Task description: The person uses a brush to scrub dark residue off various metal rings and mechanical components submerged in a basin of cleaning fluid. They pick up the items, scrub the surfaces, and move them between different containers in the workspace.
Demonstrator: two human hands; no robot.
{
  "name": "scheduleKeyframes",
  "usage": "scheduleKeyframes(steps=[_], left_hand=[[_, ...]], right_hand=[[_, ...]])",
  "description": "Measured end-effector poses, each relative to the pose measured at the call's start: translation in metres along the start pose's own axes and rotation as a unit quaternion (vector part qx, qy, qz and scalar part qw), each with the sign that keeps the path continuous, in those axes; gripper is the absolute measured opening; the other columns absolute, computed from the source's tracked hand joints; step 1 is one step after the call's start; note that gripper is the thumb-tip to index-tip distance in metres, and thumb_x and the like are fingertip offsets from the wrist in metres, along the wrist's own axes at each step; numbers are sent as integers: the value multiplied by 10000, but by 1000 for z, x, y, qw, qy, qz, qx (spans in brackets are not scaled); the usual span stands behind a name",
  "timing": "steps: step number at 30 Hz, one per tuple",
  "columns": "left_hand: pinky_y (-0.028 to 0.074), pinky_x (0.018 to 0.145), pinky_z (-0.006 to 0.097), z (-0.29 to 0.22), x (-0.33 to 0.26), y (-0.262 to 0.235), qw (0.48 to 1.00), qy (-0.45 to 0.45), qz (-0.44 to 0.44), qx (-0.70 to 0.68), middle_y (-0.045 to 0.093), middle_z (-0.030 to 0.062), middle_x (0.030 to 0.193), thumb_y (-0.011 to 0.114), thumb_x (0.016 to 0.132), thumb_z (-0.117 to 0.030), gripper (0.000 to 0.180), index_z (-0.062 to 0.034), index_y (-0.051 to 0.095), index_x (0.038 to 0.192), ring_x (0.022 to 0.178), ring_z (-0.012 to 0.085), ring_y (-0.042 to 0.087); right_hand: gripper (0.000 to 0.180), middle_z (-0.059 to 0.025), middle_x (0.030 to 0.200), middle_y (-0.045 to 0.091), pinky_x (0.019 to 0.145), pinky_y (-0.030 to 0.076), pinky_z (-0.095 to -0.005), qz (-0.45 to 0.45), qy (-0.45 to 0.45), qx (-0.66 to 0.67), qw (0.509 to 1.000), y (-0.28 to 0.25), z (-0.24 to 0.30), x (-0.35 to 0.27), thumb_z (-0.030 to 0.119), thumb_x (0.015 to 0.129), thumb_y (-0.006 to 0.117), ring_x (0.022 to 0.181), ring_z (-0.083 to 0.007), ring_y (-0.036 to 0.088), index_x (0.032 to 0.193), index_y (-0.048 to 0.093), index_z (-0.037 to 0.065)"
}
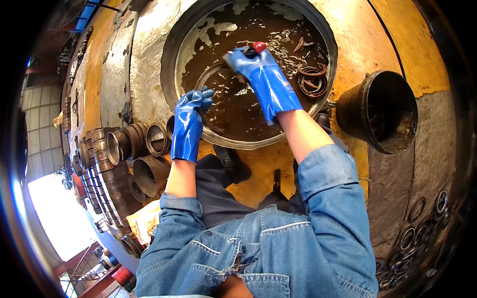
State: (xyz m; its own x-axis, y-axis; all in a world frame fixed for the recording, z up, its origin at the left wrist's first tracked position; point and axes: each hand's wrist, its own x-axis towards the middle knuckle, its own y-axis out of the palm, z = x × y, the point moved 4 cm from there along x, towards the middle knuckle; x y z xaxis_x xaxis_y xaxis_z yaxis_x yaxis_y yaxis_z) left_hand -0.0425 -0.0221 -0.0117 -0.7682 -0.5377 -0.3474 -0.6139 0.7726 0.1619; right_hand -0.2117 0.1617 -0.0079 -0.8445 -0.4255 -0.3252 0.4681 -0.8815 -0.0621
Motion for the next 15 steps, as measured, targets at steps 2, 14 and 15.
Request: scheduleKeyframes(steps=[2,14,15], left_hand=[[603,891,344,7,7,-20,999,6,6,35,739,179,1161,646,1053,-193,311,61,661,1232,988,245,739],[628,872,311,-12,-13,9,999,-26,39,-25,719,205,1180,643,1003,-54,259,82,647,1224,1003,264,737],[605,783,277,-10,-11,10,993,-74,85,-33,738,175,1142,669,1008,-100,320,87,633,1266,884,193,717]], right_hand=[[218,-27,732,704,661,544,-323,94,-60,75,991,32,33,-21,260,946,662,688,-109,641,810,737,106],[299,-171,855,743,786,558,-385,-96,164,-108,976,-14,-29,4,279,854,653,799,-272,722,968,728,13],[293,-165,835,733,769,552,-385,-89,156,-105,978,-19,-31,3,277,850,653,780,-264,711,945,720,9]])
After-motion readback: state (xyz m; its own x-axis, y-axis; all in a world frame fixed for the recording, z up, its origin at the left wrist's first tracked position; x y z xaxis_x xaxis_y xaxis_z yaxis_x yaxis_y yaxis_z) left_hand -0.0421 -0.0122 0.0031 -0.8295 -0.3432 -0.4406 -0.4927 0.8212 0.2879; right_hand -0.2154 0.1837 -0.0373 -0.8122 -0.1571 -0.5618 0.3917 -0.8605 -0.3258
